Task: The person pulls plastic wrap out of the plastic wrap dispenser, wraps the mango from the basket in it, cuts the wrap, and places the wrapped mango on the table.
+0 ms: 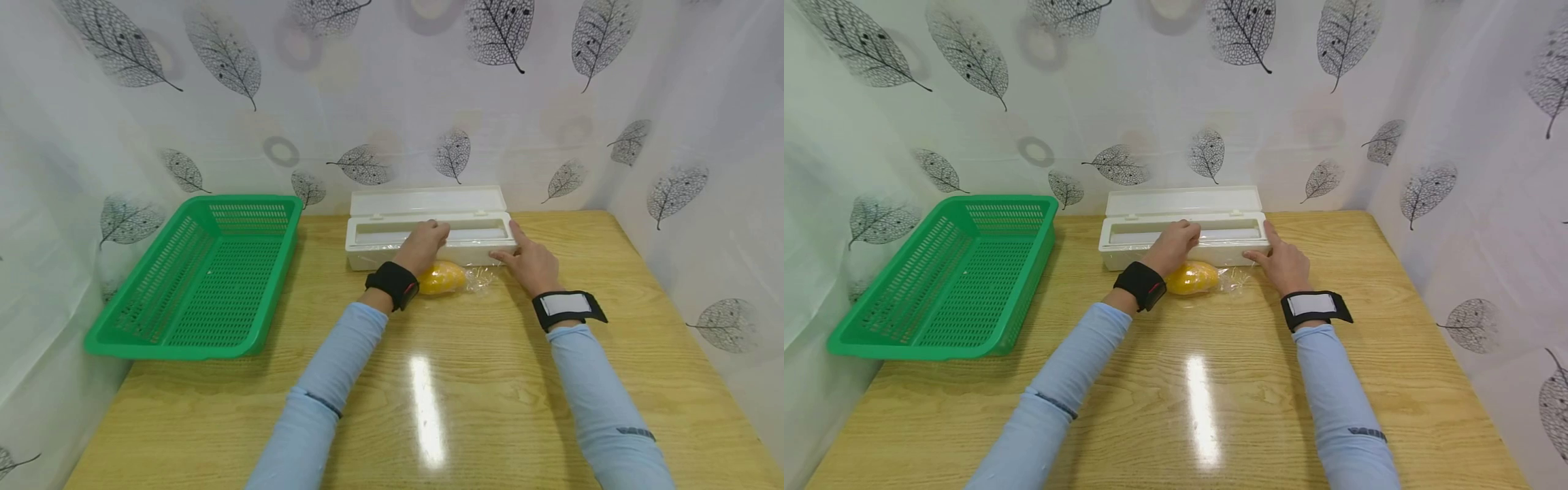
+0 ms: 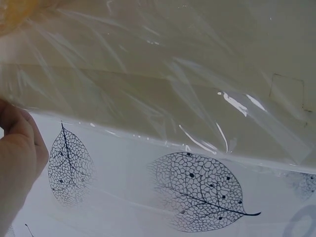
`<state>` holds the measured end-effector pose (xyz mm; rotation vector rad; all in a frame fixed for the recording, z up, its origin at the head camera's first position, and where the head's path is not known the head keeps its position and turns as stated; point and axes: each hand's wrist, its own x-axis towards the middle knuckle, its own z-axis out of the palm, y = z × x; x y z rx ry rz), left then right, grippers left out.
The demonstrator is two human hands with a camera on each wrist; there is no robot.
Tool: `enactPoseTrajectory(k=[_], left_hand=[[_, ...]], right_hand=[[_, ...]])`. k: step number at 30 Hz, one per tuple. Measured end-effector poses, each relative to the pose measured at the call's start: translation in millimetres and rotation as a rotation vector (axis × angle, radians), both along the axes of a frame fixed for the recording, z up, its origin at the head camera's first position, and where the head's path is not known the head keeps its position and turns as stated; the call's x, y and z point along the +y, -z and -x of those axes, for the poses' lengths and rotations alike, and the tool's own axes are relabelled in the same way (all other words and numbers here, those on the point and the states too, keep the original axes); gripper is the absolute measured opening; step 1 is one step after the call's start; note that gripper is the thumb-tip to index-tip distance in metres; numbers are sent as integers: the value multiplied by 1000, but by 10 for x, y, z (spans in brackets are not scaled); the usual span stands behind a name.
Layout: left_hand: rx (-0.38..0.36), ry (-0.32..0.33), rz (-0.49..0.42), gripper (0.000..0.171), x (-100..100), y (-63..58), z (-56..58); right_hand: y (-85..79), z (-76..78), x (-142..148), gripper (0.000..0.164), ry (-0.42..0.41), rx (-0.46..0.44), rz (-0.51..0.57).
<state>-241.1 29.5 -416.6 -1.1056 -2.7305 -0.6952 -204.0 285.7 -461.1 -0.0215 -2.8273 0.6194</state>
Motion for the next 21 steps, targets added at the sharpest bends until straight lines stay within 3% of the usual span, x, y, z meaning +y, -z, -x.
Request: enactPoseTrajectory(k=[11, 21], left_hand=[[-22, 8, 11, 12, -18, -9, 5], [5, 15, 6, 14, -29, -4, 10]], right_hand=[[7, 10, 2, 87, 1, -7, 3], [-3, 4, 1, 87, -6, -10, 7]])
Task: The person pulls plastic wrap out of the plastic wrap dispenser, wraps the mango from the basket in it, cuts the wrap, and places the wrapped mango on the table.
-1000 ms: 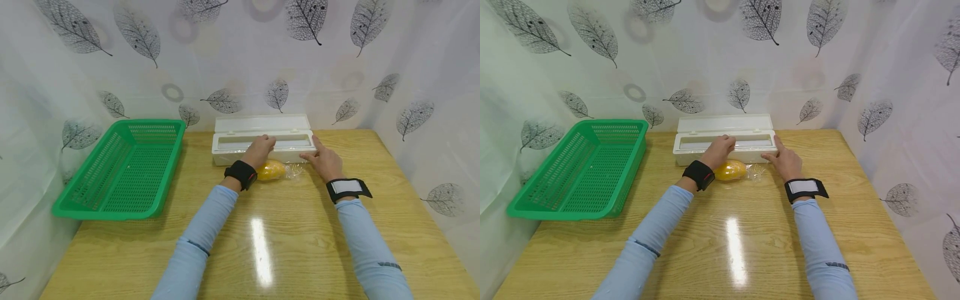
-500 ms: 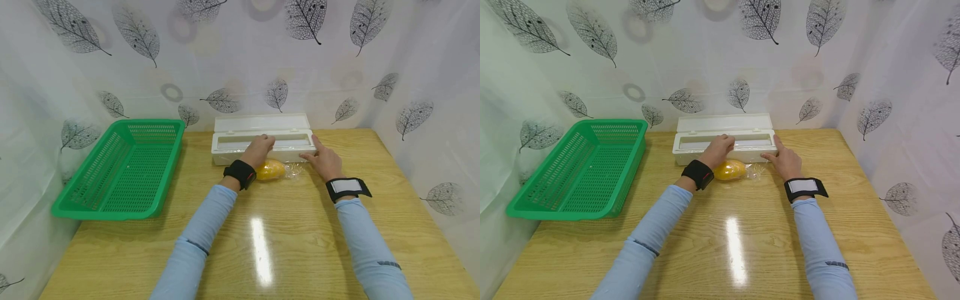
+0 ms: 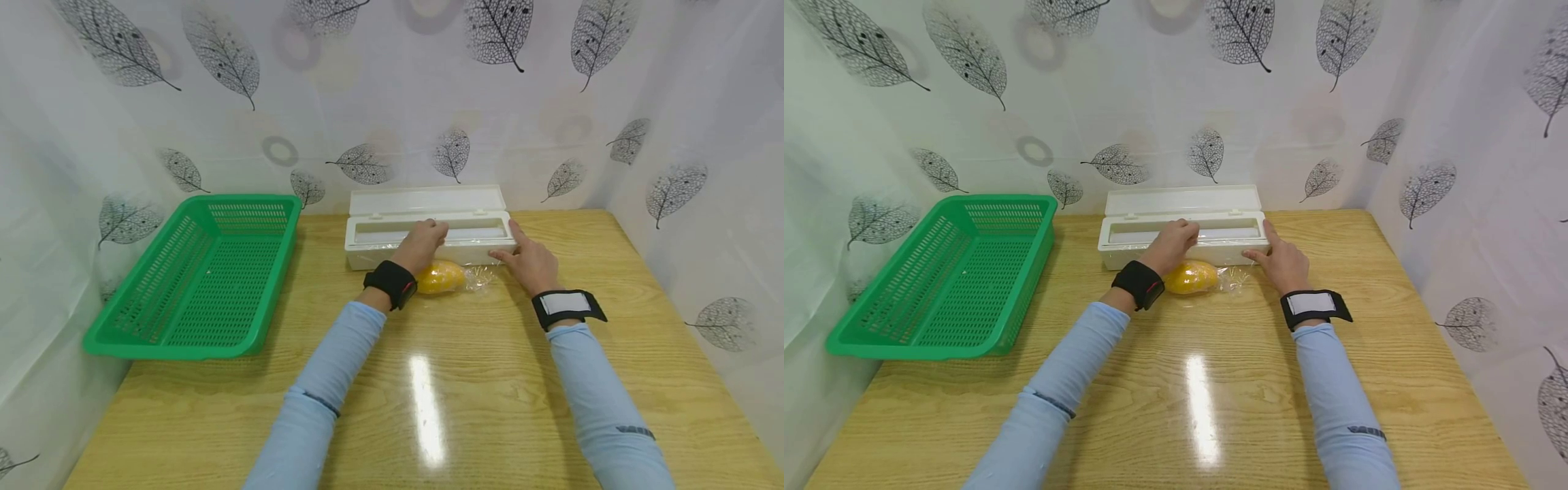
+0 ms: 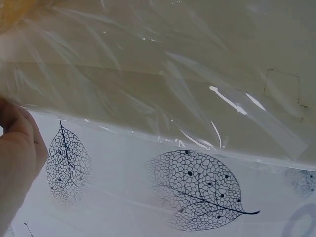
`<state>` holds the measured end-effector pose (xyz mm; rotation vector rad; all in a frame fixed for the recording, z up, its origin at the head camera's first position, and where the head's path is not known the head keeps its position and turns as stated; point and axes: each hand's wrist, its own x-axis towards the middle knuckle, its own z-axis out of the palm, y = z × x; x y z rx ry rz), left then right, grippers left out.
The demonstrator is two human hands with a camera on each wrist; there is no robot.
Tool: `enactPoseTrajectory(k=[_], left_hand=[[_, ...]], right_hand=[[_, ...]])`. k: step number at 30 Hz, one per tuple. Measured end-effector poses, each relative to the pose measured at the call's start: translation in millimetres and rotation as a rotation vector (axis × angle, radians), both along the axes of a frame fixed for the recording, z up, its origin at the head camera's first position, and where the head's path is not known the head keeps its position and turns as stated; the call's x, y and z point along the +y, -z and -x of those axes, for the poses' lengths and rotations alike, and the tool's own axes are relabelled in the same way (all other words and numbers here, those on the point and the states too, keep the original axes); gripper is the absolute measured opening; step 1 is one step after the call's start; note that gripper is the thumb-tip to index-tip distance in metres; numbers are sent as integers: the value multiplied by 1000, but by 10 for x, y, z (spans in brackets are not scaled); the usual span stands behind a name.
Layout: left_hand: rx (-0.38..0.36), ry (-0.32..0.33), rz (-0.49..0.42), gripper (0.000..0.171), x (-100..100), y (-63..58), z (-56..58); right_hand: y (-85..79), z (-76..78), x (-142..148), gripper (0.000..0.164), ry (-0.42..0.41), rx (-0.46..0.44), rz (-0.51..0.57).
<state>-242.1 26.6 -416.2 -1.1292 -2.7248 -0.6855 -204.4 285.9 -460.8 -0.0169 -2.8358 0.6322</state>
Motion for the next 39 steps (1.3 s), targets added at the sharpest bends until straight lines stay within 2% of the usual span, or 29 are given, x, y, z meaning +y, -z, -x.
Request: enactPoseTrajectory(k=[10, 31, 39], left_hand=[[-8, 1, -5, 18, -12, -20, -16], [-13, -6, 15, 8, -46, -29, 15], [-51, -5, 22, 9, -67, -45, 8]], right_hand=[[-2, 4, -5, 87, 0, 3, -6], [-20, 8, -6, 88, 4, -7, -14], [0, 5, -1, 87, 3, 3, -7]])
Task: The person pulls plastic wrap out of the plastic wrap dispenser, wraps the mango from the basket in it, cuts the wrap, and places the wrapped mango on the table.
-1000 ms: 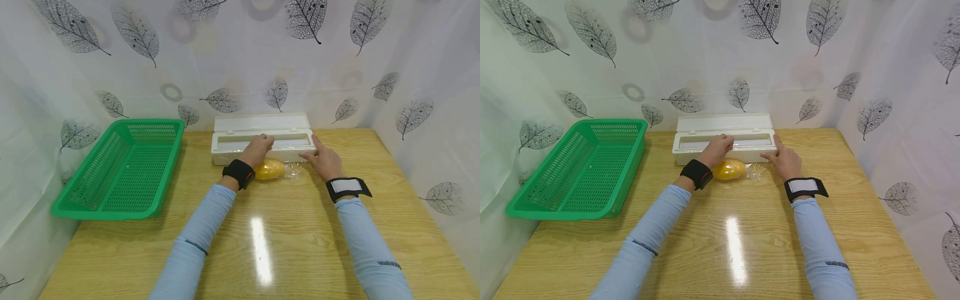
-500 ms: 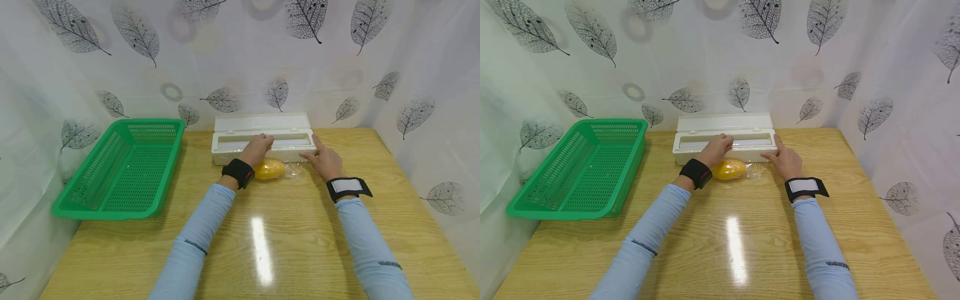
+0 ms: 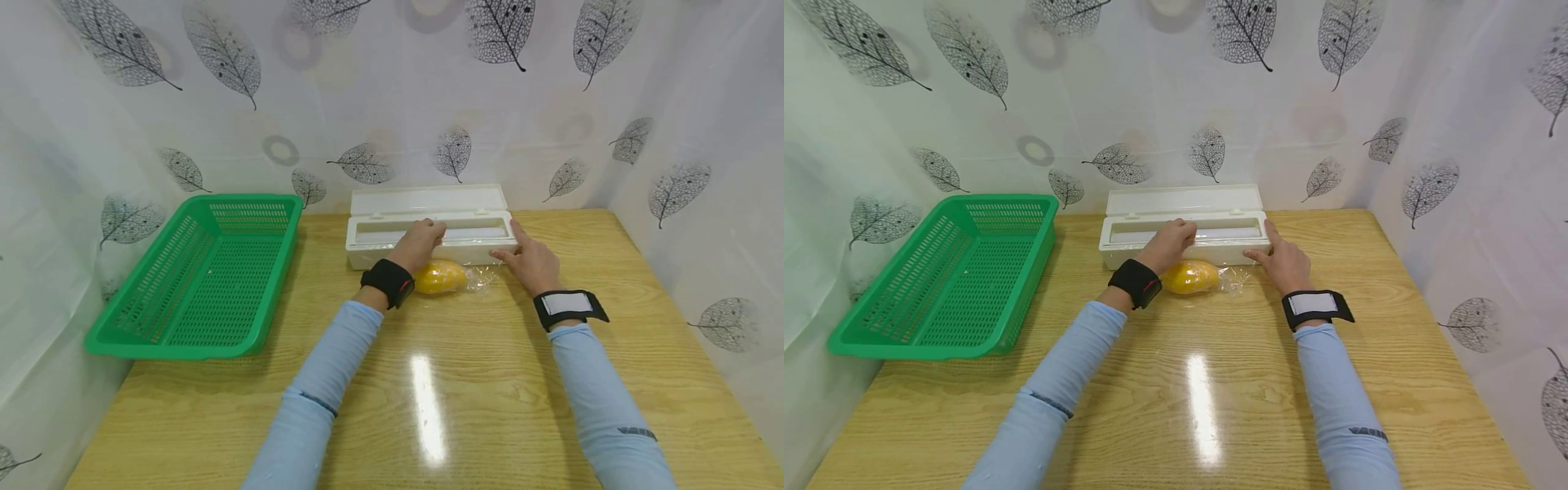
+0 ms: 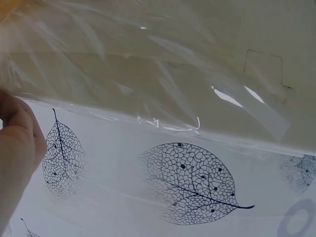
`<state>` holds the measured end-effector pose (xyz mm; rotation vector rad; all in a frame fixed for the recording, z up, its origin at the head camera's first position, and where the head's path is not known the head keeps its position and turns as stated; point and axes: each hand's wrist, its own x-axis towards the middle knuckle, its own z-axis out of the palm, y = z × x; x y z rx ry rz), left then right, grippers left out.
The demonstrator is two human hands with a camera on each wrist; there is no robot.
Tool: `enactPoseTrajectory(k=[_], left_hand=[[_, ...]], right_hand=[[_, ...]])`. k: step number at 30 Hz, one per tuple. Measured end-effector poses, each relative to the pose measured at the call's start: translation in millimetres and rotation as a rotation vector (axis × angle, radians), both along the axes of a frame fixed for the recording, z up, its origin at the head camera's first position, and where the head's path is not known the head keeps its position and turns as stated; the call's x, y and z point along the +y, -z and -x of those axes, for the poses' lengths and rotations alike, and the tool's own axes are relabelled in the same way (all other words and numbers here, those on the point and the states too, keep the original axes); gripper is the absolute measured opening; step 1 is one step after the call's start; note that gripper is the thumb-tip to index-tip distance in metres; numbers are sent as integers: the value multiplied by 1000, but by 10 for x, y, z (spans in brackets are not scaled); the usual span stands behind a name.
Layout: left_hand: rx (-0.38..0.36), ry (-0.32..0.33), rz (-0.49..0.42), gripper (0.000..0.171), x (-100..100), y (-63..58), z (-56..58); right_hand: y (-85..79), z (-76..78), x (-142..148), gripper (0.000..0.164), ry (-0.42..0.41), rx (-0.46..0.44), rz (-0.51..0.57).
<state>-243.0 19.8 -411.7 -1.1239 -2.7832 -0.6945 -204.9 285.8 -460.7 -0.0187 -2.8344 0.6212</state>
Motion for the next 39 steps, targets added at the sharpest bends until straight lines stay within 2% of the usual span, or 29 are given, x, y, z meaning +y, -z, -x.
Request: enactPoseTrajectory(k=[27, 39], left_hand=[[-11, -8, 23, 12, -56, -11, -22], [11, 5, -5, 14, -86, -3, -7]], right_hand=[[8, -17, 4, 86, 6, 2, 0], [-11, -10, -4, 86, 8, -6, -1]])
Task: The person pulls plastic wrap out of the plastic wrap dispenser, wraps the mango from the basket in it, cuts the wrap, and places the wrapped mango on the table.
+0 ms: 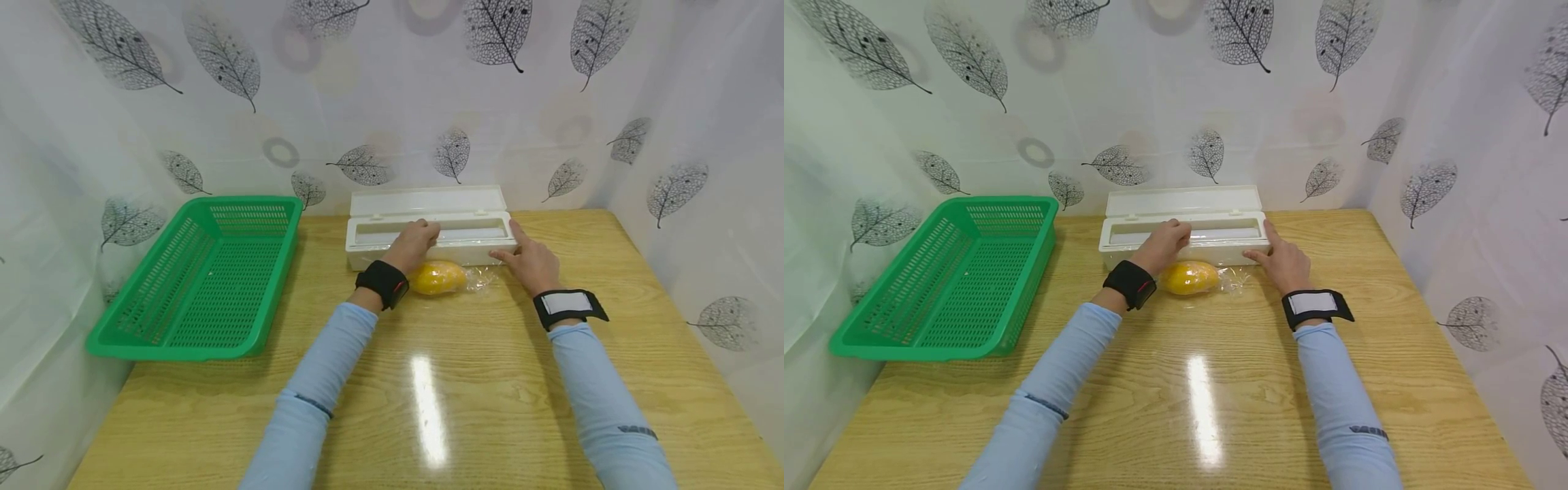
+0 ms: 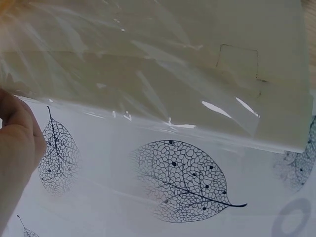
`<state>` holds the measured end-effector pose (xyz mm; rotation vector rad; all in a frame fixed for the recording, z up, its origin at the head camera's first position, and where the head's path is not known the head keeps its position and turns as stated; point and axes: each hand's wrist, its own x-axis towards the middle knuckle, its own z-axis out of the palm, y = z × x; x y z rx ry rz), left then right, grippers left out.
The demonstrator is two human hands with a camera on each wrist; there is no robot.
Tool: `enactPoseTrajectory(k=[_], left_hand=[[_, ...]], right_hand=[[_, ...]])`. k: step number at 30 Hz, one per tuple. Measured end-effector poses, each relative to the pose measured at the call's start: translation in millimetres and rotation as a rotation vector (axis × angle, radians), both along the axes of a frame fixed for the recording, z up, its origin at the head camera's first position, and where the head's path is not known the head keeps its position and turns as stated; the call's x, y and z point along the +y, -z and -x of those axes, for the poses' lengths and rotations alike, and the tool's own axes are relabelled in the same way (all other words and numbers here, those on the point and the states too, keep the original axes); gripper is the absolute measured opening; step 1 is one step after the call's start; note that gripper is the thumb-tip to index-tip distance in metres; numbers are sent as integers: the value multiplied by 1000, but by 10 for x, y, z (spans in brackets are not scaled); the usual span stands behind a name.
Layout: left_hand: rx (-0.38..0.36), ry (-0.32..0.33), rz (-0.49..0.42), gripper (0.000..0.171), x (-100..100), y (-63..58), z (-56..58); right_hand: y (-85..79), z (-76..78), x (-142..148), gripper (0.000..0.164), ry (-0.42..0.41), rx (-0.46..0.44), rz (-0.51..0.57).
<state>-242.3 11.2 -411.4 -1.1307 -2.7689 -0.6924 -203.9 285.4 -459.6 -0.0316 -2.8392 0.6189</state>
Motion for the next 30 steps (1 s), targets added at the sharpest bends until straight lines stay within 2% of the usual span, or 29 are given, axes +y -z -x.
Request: enactPoseTrajectory(k=[20, 30], left_hand=[[6, -5, -1, 23, -65, -12, 6], [-48, -52, 1, 20, -146, -43, -25]], right_hand=[[6, 13, 9, 87, -3, 5, -1], [-16, 0, -6, 87, 6, -26, 8]])
